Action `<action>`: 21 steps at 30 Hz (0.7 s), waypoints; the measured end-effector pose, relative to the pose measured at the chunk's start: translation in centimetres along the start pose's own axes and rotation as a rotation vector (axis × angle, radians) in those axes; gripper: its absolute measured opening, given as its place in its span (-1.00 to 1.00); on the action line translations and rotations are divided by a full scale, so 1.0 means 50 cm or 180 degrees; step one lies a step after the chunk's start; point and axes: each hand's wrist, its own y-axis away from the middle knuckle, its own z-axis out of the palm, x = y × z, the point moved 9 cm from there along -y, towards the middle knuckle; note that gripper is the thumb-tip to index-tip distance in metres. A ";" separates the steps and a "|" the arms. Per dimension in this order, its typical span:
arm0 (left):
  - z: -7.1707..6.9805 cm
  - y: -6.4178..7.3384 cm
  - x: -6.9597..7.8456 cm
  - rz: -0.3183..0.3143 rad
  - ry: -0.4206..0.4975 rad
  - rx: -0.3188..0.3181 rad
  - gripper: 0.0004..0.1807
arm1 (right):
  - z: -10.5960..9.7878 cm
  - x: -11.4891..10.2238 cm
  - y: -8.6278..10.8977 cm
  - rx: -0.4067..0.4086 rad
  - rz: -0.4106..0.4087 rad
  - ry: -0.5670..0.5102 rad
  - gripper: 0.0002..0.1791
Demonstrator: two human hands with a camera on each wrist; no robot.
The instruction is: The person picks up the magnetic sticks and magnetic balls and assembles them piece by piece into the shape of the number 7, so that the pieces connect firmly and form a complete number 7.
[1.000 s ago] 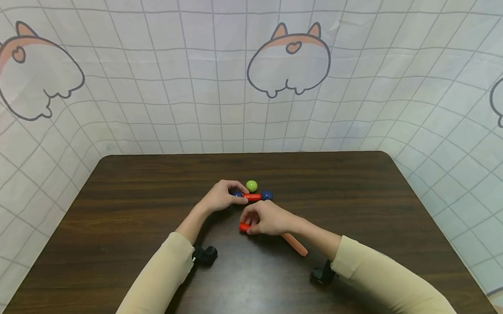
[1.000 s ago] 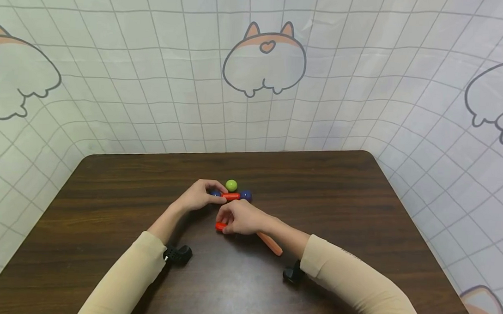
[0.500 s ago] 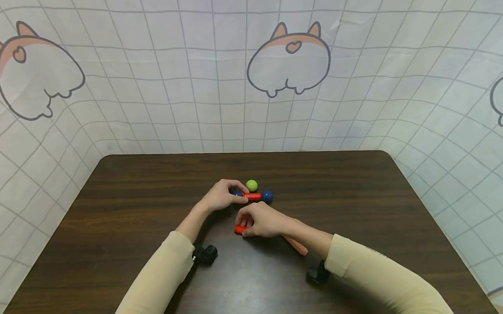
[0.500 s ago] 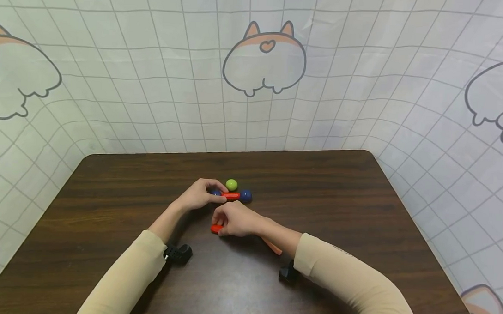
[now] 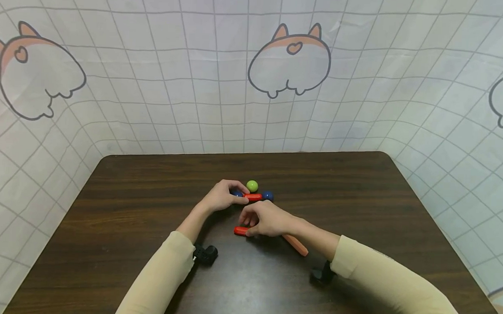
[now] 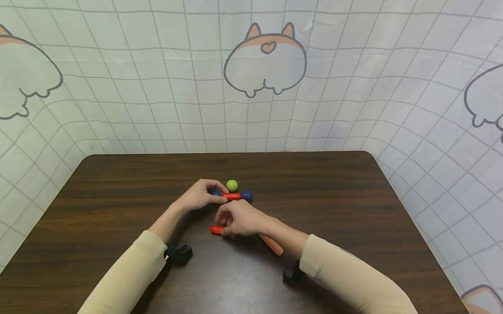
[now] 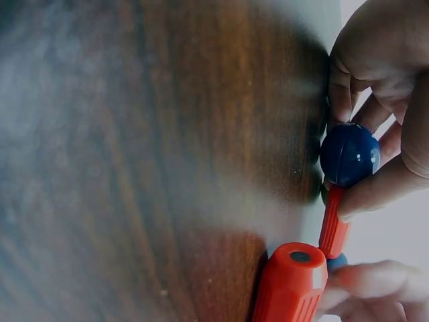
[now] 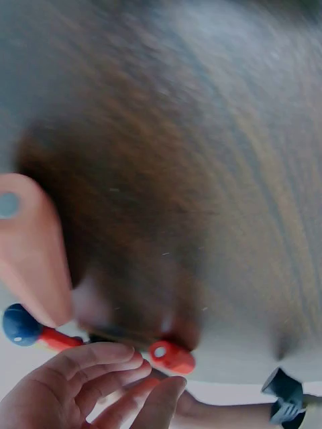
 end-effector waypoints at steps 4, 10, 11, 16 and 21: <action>0.002 -0.001 -0.001 0.0000 0.0000 0.0002 -0.80 | -0.026 0.009 0.019 0.0109 -0.0022 0.0010 -0.73; 0.001 -0.003 -0.003 -0.0021 0.0030 0.0012 -0.80 | -0.064 0.026 0.055 0.0253 0.0083 -0.0035 -0.72; 0.001 -0.003 -0.004 -0.0031 0.0030 0.0010 -0.80 | -0.068 0.030 0.061 0.0266 0.0098 -0.0050 -0.72; -0.001 0.000 -0.004 -0.0058 0.0000 0.0021 -0.80 | -0.080 0.050 0.085 0.0331 0.0159 -0.0093 -0.72; 0.000 0.000 -0.006 -0.0078 -0.0021 0.0021 -0.80 | -0.082 0.065 0.107 0.0409 0.0215 -0.0060 -0.72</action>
